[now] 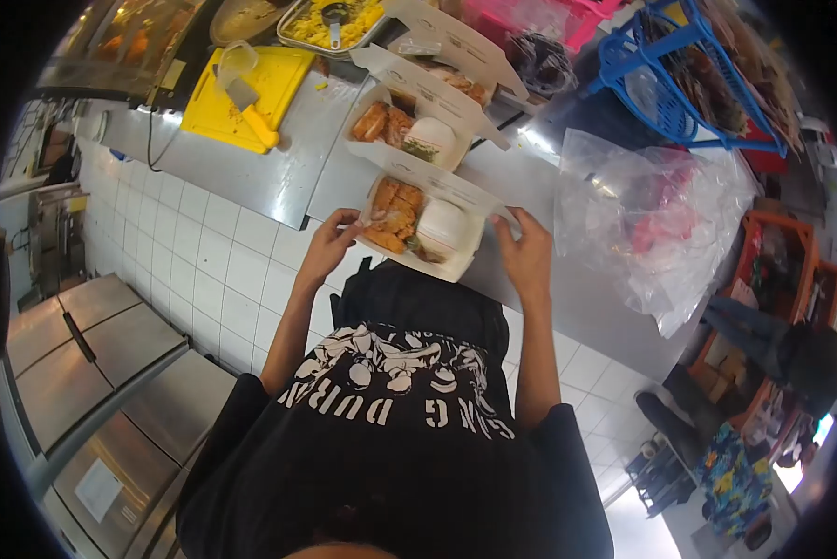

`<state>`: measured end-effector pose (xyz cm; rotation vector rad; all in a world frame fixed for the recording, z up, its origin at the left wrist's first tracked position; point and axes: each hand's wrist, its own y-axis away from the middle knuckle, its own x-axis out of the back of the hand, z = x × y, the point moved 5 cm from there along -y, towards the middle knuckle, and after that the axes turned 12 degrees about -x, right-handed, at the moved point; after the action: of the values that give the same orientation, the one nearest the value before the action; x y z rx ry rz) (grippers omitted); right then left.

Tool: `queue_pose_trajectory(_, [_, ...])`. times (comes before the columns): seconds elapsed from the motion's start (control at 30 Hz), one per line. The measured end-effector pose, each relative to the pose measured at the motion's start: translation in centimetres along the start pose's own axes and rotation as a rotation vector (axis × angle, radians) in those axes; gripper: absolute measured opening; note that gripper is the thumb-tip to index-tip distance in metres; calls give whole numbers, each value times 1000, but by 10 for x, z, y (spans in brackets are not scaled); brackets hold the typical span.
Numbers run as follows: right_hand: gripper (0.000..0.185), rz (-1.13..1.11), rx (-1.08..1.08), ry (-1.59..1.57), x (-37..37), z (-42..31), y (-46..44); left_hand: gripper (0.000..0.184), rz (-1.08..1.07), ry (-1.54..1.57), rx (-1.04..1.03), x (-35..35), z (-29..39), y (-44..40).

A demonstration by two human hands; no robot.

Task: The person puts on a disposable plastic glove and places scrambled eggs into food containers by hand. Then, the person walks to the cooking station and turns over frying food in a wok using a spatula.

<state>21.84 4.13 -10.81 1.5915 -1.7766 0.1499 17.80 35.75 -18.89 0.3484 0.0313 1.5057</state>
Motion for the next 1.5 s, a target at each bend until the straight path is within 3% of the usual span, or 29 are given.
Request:
queue_pose_trajectory(0.07, [22, 9, -41, 83, 18, 9, -1, 28, -73, 9, 50, -16, -4, 6])
queue_pose_trajectory(0.17, [19, 79, 91, 110, 43, 15, 5, 33, -183, -3, 6, -42, -10, 15])
queue_pose_trajectory(0.43, [20, -37, 210, 4, 45, -7, 16, 46, -227, -37, 0, -48, 10, -3])
queue_pose_trajectory(0.57, [20, -135, 171, -31, 42, -4, 18, 51, -300, 0, -16, -47, 7, -6])
queue_pose_trajectory(0.67, [19, -87, 149, -56, 46, 3, 21, 55, -319, 55, 28, -38, 14, -8])
queue_pose_trajectory(0.73, [17, -54, 129, -32, 52, 12, 22, 56, -130, 120, 71, -25, 35, -11])
queue_pose_trajectory(0.77, [17, -51, 126, -36, 54, 15, 21, 56, -135, 116, 71, -26, 43, -14])
queue_pose_trajectory(0.87, [16, 97, 123, -39, 69, 23, 18, 55, -41, 112, -76, -34, 71, -25])
queue_pose_trajectory(0.93, [17, 150, 99, -12, 78, 26, 14, 50, -135, 43, -225, -49, 90, -33])
queue_pose_trajectory(0.97, [17, 141, 114, -24, 78, 24, 10, 50, -119, 30, -231, -53, 95, -38])
queue_pose_trajectory(1.03, [19, 243, 77, -16, 91, 21, 7, 44, -344, -49, -239, -74, 105, -41])
queue_pose_trajectory(1.13, [23, 276, 93, 87, 113, -4, 3, 39, -376, -5, -179, -87, 105, -46])
queue_pose_trajectory(1.23, [23, 295, 117, -88, 127, -24, -9, 39, -318, 19, -92, -77, 105, -47])
queue_pose_trajectory(1.33, [18, 155, 205, -312, 116, -65, -17, 36, -210, 20, -70, -46, 92, -52])
queue_pose_trajectory(1.4, [13, 79, 250, -350, 96, -100, -12, 29, 30, -62, -119, -3, 81, -64])
queue_pose_trajectory(1.5, [13, -348, 318, -502, 38, -154, 1, 25, 421, -308, -146, 91, 67, -89])
